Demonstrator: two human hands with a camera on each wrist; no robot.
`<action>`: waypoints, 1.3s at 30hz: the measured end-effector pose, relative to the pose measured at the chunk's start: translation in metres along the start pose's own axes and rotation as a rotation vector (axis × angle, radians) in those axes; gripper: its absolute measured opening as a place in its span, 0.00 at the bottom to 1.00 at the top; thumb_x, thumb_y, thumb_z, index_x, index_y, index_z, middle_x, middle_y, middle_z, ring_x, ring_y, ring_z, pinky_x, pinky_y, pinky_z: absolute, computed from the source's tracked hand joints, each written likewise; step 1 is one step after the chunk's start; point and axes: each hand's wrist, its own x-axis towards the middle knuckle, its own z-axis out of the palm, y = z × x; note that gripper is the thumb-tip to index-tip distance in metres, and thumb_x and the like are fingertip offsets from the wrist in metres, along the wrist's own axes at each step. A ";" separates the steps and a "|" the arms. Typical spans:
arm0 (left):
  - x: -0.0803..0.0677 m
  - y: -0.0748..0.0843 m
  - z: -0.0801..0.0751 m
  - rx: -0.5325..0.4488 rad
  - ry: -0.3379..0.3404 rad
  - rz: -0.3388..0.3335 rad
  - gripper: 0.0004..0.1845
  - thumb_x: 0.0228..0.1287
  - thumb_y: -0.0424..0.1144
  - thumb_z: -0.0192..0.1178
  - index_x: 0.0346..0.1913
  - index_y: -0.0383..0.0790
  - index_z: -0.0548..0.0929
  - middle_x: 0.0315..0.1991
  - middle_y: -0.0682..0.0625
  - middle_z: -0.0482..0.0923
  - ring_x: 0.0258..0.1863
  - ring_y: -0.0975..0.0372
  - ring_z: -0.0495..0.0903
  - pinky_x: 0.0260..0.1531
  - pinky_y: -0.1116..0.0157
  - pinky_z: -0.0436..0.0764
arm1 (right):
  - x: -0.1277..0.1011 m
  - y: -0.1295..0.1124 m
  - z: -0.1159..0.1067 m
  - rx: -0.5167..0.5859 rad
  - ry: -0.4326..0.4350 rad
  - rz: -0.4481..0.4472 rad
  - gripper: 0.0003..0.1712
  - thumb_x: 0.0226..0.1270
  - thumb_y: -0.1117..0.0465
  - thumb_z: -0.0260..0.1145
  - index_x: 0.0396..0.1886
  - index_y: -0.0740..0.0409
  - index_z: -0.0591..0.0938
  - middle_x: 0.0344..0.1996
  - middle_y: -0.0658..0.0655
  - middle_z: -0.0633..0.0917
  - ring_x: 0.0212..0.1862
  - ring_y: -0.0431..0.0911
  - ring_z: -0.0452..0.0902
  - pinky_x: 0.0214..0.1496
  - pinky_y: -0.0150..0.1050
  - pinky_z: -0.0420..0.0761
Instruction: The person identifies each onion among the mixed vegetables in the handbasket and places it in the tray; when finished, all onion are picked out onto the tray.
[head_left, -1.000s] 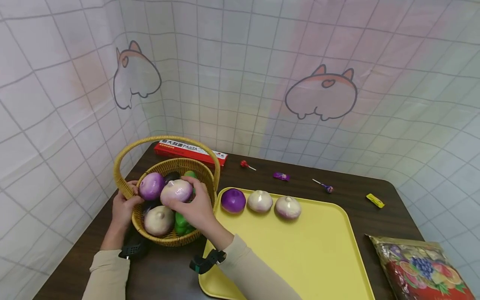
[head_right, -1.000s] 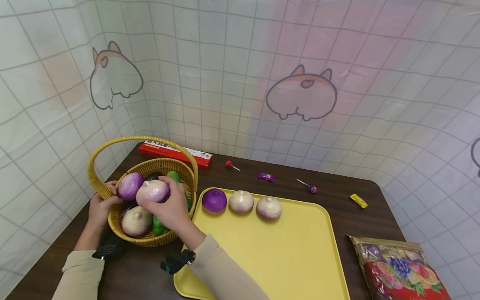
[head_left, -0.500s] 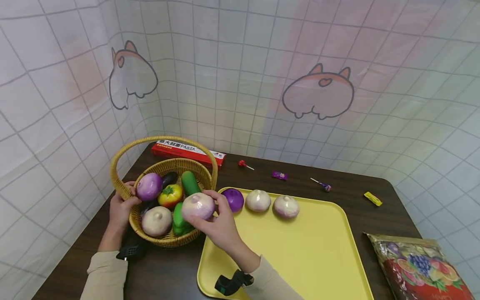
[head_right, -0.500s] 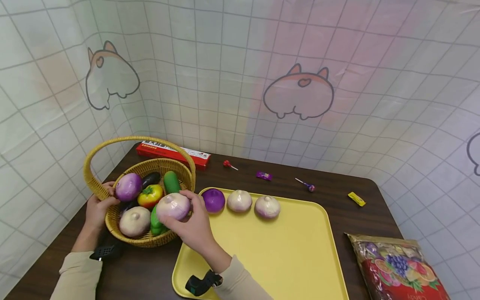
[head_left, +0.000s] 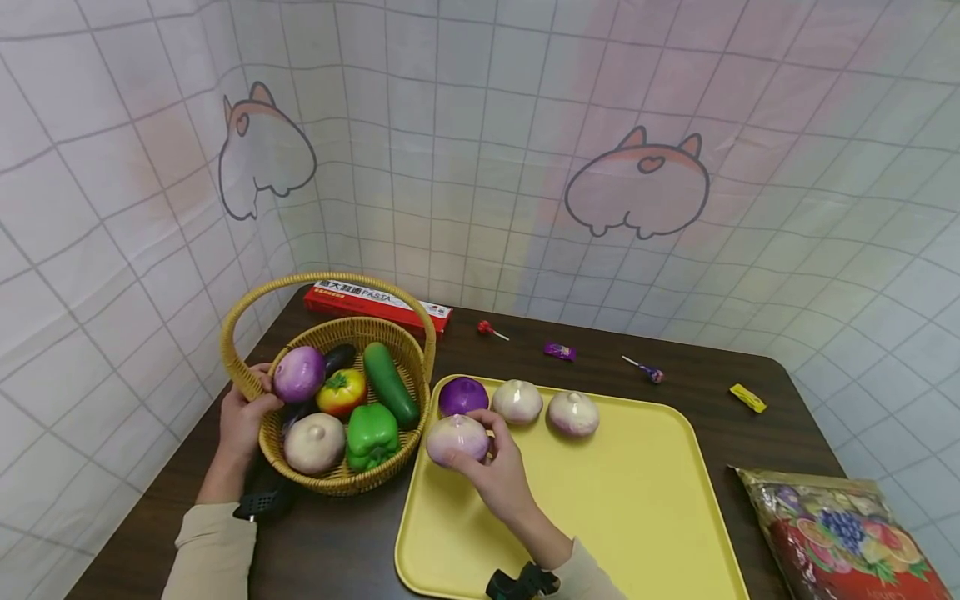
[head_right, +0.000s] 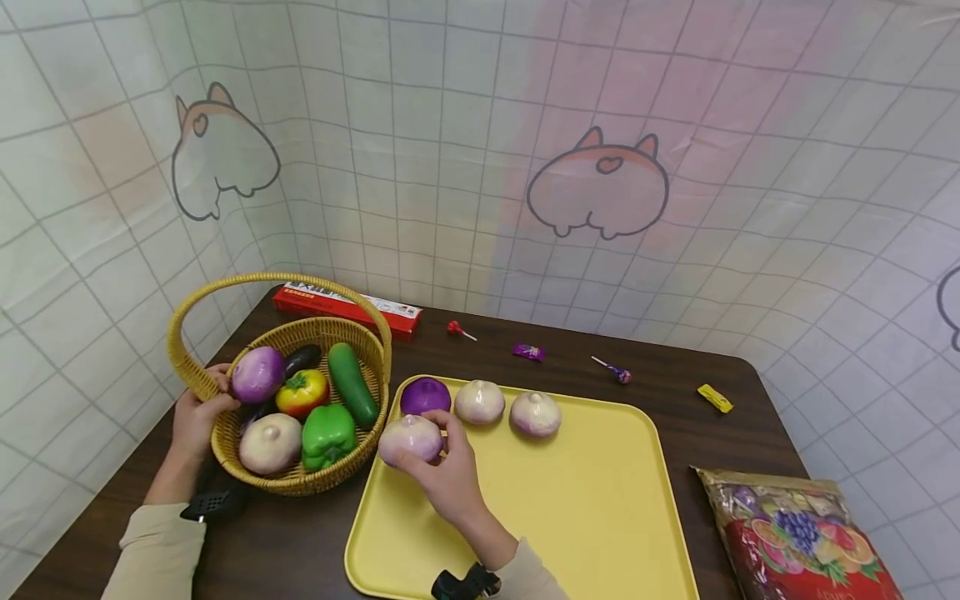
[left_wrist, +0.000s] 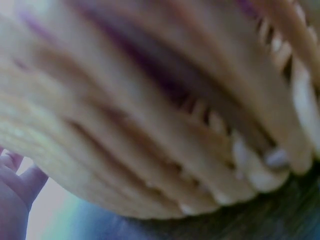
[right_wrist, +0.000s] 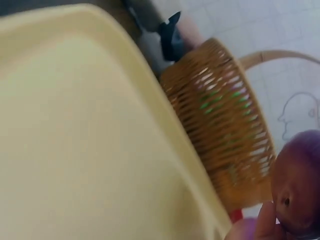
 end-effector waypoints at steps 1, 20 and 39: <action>0.000 0.000 0.000 -0.002 -0.001 0.004 0.09 0.52 0.15 0.49 0.33 0.30 0.69 0.46 0.53 0.72 0.50 0.62 0.70 0.44 0.74 0.71 | -0.001 0.003 -0.003 -0.005 0.003 0.003 0.31 0.55 0.64 0.73 0.59 0.61 0.71 0.53 0.64 0.76 0.46 0.47 0.74 0.46 0.35 0.78; -0.001 -0.002 -0.001 0.003 0.015 -0.026 0.09 0.50 0.15 0.49 0.33 0.28 0.68 0.46 0.53 0.72 0.50 0.63 0.69 0.44 0.74 0.70 | -0.011 0.015 -0.018 -0.230 0.032 0.017 0.36 0.49 0.68 0.75 0.59 0.68 0.71 0.50 0.64 0.77 0.44 0.48 0.71 0.43 0.35 0.75; -0.001 0.000 -0.001 -0.006 -0.004 0.015 0.09 0.52 0.16 0.49 0.34 0.29 0.69 0.46 0.53 0.73 0.51 0.62 0.70 0.45 0.73 0.70 | -0.007 0.033 -0.020 -0.287 0.016 -0.023 0.38 0.44 0.66 0.76 0.60 0.57 0.74 0.54 0.61 0.69 0.47 0.46 0.70 0.43 0.34 0.75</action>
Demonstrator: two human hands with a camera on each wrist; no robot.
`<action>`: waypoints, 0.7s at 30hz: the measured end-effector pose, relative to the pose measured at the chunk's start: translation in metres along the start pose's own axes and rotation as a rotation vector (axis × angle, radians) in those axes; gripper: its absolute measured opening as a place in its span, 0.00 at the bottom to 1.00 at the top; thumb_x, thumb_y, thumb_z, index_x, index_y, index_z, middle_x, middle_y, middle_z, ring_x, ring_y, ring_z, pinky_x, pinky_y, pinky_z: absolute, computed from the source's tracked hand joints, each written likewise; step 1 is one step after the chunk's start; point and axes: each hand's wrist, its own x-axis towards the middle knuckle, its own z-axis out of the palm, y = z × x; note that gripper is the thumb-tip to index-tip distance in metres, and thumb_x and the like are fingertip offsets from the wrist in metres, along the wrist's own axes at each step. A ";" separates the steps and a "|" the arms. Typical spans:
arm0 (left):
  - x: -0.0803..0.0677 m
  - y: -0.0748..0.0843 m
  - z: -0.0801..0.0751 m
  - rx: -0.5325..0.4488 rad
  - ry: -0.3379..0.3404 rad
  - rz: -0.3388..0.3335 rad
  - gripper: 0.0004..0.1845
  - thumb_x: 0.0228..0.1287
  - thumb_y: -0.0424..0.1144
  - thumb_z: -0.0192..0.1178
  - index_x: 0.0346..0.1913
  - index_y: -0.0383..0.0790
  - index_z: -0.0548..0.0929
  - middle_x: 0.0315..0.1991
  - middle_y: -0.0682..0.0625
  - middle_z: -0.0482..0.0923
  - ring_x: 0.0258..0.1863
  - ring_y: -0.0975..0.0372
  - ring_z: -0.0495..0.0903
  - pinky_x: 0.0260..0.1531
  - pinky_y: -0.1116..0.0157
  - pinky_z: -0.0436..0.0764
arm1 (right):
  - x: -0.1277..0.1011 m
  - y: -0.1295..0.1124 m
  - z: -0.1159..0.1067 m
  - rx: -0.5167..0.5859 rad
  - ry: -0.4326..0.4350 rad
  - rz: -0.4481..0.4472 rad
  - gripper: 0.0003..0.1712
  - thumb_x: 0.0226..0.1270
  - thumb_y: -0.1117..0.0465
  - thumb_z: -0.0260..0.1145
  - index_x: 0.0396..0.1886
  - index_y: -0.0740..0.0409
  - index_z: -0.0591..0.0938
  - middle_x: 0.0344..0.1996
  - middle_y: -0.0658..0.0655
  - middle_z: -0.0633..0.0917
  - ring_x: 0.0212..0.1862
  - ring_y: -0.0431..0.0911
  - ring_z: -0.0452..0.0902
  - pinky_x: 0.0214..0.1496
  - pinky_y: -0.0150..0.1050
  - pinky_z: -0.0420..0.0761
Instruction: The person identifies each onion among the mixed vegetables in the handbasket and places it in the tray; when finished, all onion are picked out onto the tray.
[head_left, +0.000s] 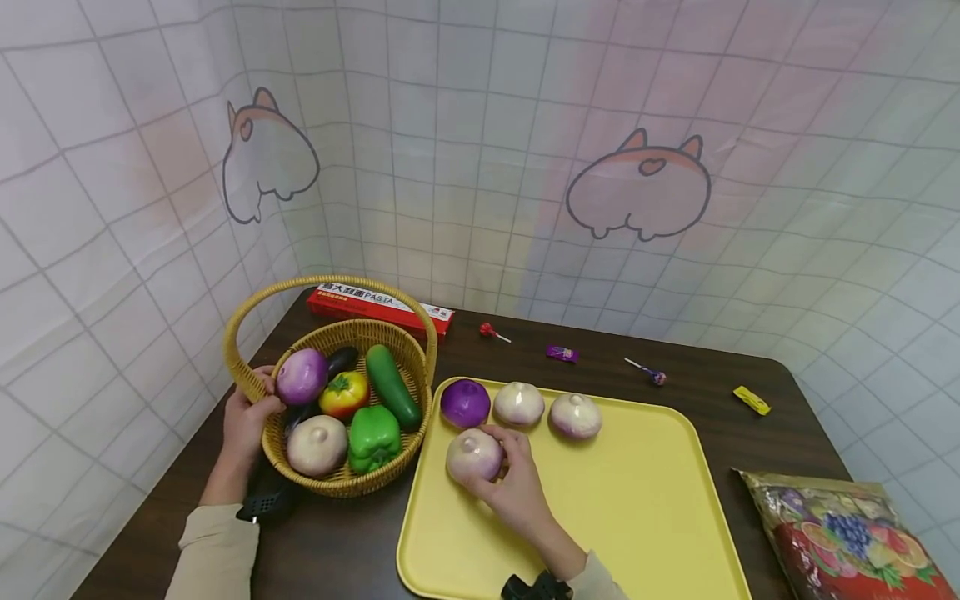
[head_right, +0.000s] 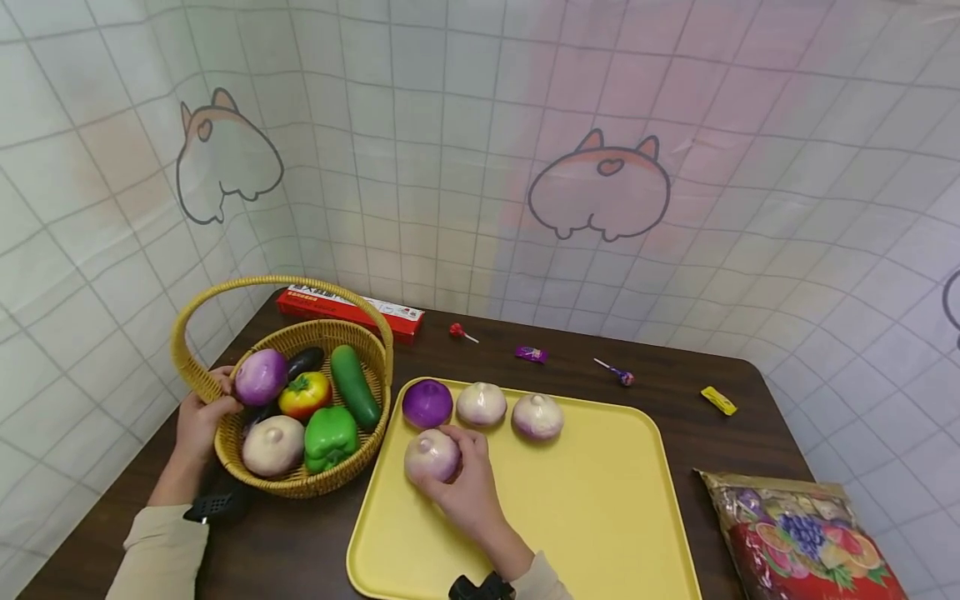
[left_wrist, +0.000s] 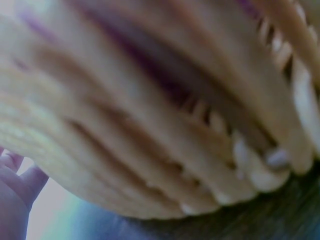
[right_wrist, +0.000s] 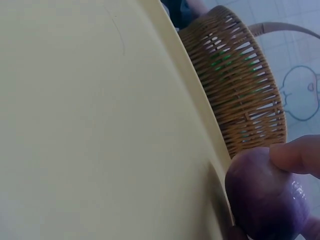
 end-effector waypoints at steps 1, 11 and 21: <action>0.000 0.001 0.000 0.004 0.000 0.000 0.09 0.52 0.15 0.49 0.34 0.29 0.69 0.46 0.53 0.73 0.50 0.62 0.70 0.45 0.73 0.70 | 0.000 0.000 0.000 -0.001 0.002 -0.009 0.38 0.44 0.67 0.76 0.60 0.57 0.74 0.54 0.60 0.69 0.47 0.46 0.70 0.43 0.34 0.76; 0.000 0.001 -0.001 0.064 0.003 -0.020 0.10 0.52 0.18 0.51 0.35 0.32 0.70 0.47 0.55 0.73 0.50 0.64 0.70 0.45 0.75 0.70 | 0.000 -0.001 0.001 0.008 -0.046 -0.081 0.36 0.43 0.72 0.77 0.57 0.60 0.77 0.51 0.55 0.79 0.47 0.51 0.76 0.46 0.41 0.80; 0.000 0.002 0.001 0.042 0.005 -0.020 0.09 0.52 0.17 0.50 0.36 0.27 0.68 0.47 0.53 0.72 0.51 0.63 0.69 0.45 0.74 0.70 | -0.006 -0.035 -0.007 0.059 -0.113 -0.077 0.34 0.47 0.76 0.74 0.58 0.71 0.74 0.55 0.69 0.73 0.51 0.58 0.77 0.52 0.47 0.80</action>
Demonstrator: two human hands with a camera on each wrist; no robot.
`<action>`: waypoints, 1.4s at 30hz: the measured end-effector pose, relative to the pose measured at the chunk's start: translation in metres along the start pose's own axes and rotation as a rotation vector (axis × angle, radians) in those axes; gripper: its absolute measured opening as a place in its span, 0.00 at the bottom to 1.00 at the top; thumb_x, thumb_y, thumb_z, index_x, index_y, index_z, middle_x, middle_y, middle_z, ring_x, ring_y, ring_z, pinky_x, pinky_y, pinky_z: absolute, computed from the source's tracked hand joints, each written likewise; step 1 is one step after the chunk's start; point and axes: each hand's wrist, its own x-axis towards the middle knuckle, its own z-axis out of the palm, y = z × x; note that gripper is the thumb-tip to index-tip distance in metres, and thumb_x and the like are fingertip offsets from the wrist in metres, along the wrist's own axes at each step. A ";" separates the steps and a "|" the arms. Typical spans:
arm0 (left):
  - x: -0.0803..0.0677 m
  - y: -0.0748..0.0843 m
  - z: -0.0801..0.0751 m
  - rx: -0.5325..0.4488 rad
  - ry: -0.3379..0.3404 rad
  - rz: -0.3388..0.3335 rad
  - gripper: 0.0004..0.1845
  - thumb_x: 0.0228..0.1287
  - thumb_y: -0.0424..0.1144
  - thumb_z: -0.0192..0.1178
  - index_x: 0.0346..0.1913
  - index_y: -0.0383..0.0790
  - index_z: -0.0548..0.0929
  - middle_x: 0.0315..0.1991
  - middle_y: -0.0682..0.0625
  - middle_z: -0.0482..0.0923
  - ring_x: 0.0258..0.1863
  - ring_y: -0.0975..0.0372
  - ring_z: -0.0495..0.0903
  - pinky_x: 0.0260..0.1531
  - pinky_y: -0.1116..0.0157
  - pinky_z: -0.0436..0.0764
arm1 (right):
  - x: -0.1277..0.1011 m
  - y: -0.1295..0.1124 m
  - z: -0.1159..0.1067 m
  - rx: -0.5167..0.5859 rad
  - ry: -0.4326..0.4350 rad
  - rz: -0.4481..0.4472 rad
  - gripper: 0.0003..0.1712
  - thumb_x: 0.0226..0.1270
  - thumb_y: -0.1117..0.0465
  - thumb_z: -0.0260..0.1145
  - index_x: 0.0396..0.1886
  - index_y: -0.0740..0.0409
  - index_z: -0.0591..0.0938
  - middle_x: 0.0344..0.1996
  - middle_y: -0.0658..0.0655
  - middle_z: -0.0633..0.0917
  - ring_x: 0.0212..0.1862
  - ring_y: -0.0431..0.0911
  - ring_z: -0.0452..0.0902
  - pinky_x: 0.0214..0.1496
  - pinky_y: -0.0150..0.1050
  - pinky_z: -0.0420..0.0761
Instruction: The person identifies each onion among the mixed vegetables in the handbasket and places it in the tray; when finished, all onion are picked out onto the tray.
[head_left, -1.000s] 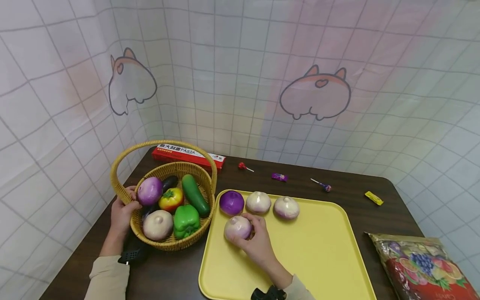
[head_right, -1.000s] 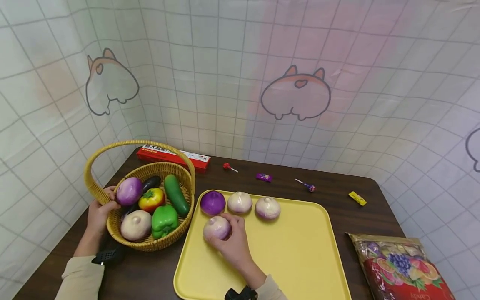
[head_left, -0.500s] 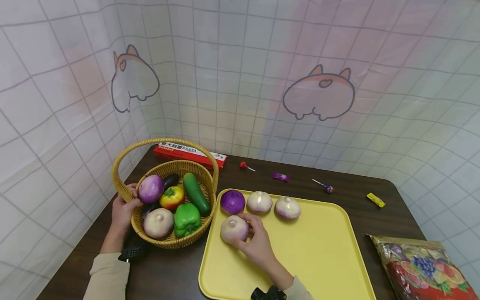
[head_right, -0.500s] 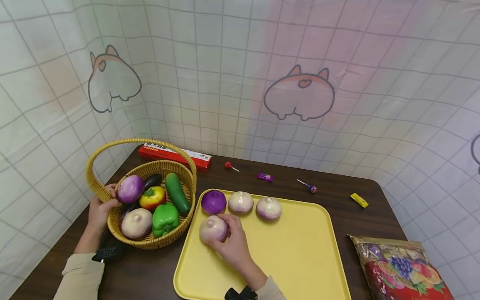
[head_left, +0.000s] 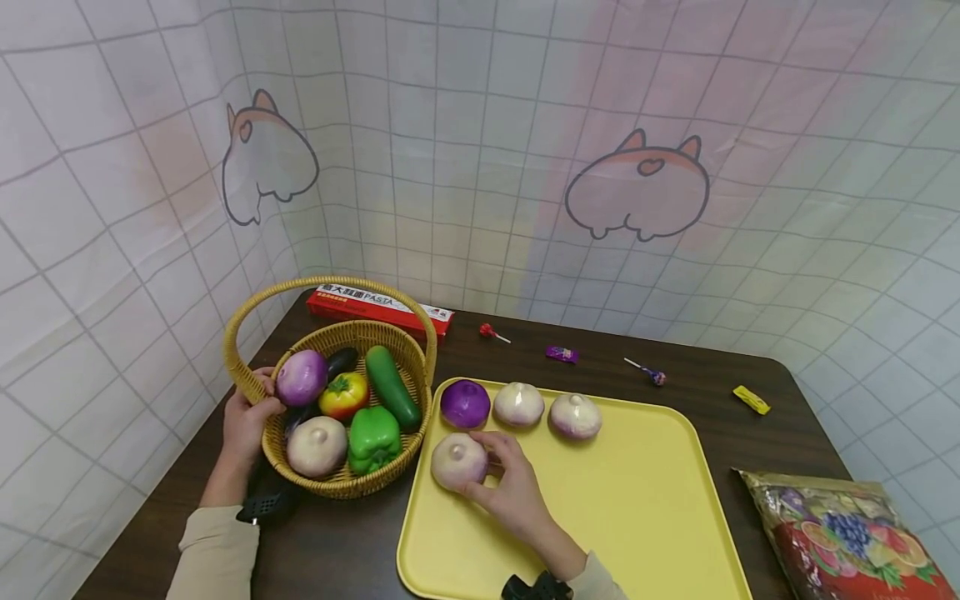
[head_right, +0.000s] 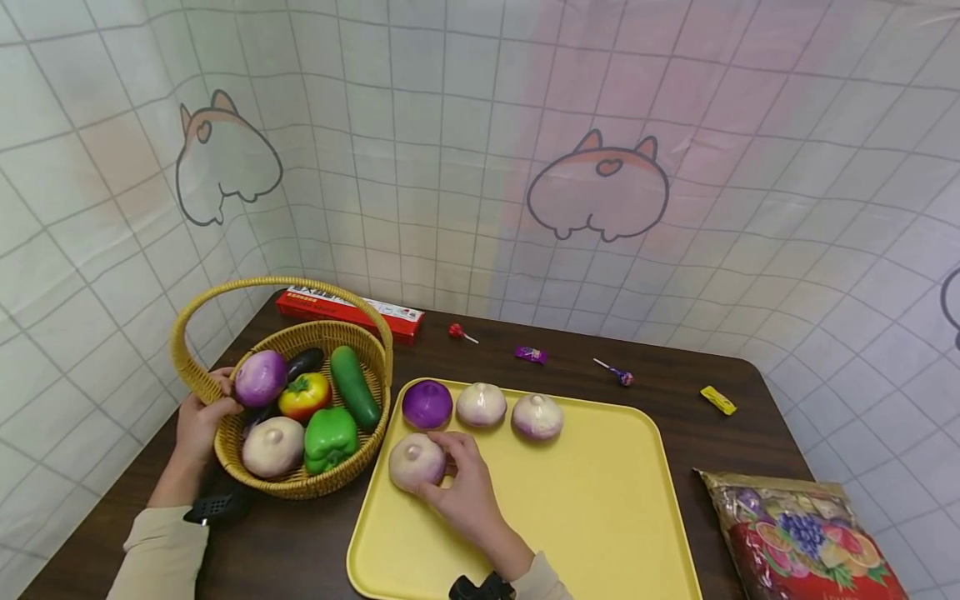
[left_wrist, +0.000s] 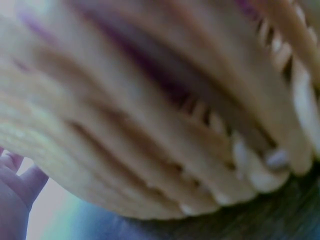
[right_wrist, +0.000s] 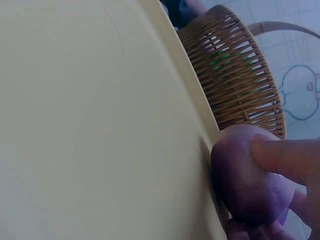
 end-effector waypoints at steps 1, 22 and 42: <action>0.000 0.000 0.000 -0.005 -0.001 0.001 0.09 0.52 0.16 0.49 0.36 0.27 0.68 0.47 0.53 0.72 0.51 0.63 0.69 0.45 0.74 0.70 | 0.000 -0.001 0.000 0.002 -0.001 0.000 0.34 0.47 0.76 0.74 0.58 0.71 0.74 0.54 0.69 0.72 0.51 0.59 0.77 0.52 0.47 0.80; 0.001 -0.001 -0.001 -0.017 -0.012 0.012 0.08 0.52 0.16 0.49 0.35 0.26 0.67 0.46 0.53 0.72 0.50 0.63 0.69 0.46 0.73 0.70 | 0.000 0.000 0.002 0.079 0.033 -0.020 0.34 0.47 0.79 0.72 0.57 0.73 0.73 0.56 0.70 0.73 0.53 0.63 0.75 0.52 0.51 0.79; 0.002 -0.003 0.000 -0.028 -0.001 -0.004 0.09 0.52 0.15 0.49 0.34 0.29 0.68 0.46 0.52 0.72 0.49 0.62 0.69 0.45 0.74 0.70 | 0.030 -0.036 0.028 0.025 0.123 -0.364 0.23 0.57 0.71 0.70 0.54 0.60 0.78 0.52 0.58 0.79 0.52 0.51 0.76 0.55 0.46 0.77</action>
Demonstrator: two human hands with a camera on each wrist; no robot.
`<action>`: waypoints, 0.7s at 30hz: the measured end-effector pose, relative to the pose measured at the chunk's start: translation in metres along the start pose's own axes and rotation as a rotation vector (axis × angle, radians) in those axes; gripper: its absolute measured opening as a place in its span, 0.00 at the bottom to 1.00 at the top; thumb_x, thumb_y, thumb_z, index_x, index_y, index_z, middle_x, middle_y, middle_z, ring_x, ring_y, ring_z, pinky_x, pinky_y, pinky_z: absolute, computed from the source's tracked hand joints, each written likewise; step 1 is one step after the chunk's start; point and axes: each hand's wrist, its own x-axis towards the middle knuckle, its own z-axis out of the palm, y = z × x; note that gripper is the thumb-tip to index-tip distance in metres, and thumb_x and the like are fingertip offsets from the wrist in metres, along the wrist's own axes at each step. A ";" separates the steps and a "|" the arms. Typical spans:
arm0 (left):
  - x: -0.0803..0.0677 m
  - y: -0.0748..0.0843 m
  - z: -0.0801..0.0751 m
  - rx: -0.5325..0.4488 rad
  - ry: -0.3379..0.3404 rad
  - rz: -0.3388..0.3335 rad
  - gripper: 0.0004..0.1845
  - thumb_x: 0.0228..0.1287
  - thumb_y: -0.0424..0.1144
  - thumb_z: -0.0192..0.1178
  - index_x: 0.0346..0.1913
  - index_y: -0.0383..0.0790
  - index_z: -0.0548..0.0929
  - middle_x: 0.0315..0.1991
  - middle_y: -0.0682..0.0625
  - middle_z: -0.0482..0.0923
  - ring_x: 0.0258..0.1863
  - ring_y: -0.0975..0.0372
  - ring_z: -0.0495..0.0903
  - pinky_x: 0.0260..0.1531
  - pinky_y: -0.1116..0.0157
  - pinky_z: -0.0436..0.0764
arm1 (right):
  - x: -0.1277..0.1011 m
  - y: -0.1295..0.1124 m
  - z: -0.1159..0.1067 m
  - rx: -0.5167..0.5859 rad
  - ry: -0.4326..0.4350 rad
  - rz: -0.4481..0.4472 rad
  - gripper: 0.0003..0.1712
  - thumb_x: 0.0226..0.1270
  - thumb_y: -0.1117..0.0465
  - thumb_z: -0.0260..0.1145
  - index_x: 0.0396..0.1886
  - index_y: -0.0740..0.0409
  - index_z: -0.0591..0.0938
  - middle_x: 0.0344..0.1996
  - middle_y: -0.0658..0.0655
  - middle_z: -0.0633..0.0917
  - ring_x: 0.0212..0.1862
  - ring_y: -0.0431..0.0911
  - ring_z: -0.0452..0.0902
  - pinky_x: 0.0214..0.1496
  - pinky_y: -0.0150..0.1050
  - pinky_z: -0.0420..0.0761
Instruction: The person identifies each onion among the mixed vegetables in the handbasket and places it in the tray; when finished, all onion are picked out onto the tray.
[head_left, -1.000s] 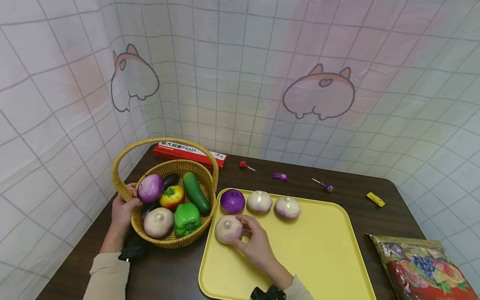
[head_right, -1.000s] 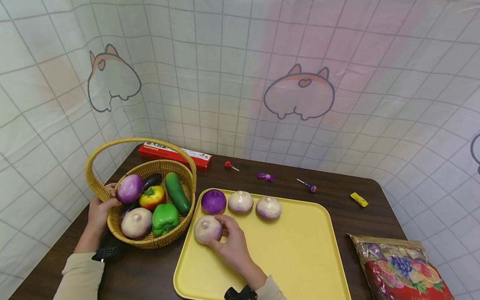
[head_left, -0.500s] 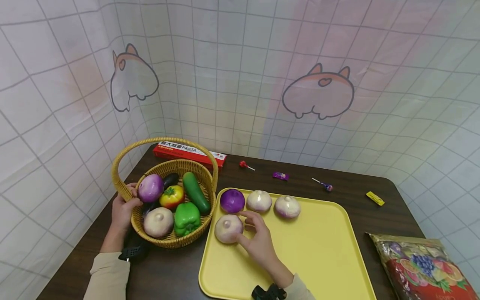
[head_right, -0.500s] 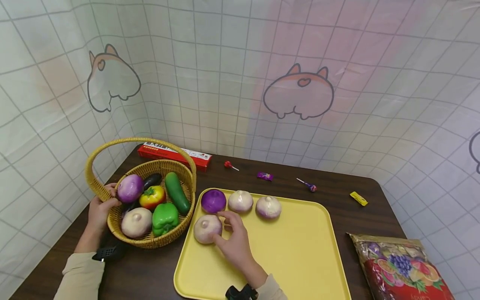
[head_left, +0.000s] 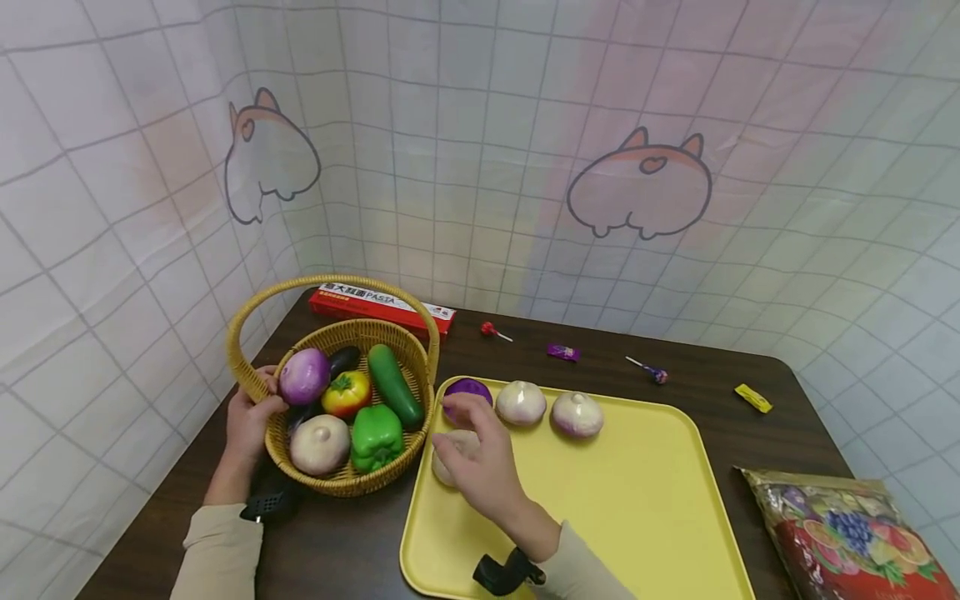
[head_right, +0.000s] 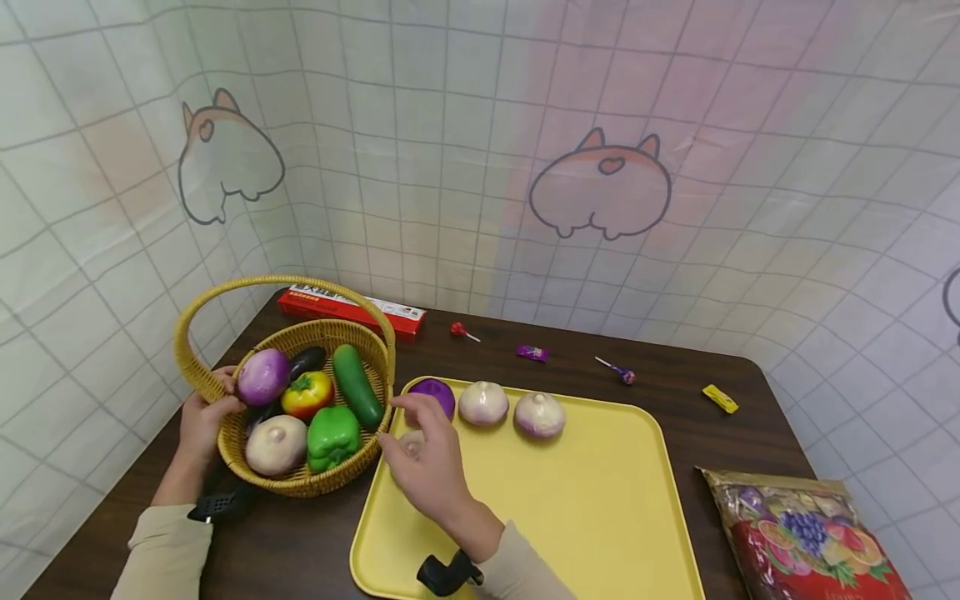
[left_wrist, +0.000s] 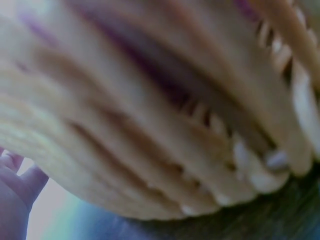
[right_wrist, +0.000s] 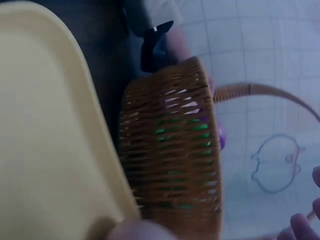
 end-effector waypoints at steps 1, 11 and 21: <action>0.000 0.000 0.000 0.002 -0.002 0.000 0.09 0.52 0.16 0.49 0.34 0.29 0.68 0.47 0.52 0.72 0.49 0.62 0.70 0.45 0.74 0.70 | 0.005 -0.004 0.005 -0.008 -0.020 0.002 0.24 0.57 0.70 0.70 0.55 0.59 0.78 0.53 0.58 0.79 0.52 0.51 0.76 0.55 0.46 0.77; -0.001 0.000 0.001 0.033 0.001 0.006 0.09 0.51 0.16 0.50 0.36 0.27 0.67 0.47 0.53 0.72 0.51 0.63 0.69 0.46 0.74 0.69 | 0.049 -0.015 0.060 0.039 -0.231 0.298 0.27 0.65 0.58 0.67 0.63 0.52 0.72 0.56 0.52 0.73 0.54 0.49 0.73 0.56 0.42 0.78; 0.002 0.000 -0.002 0.021 -0.006 -0.014 0.10 0.50 0.15 0.49 0.36 0.25 0.67 0.48 0.53 0.71 0.52 0.64 0.68 0.47 0.74 0.69 | 0.081 -0.014 0.106 -0.006 -0.193 0.462 0.28 0.62 0.54 0.69 0.62 0.51 0.74 0.58 0.52 0.75 0.56 0.51 0.74 0.50 0.36 0.75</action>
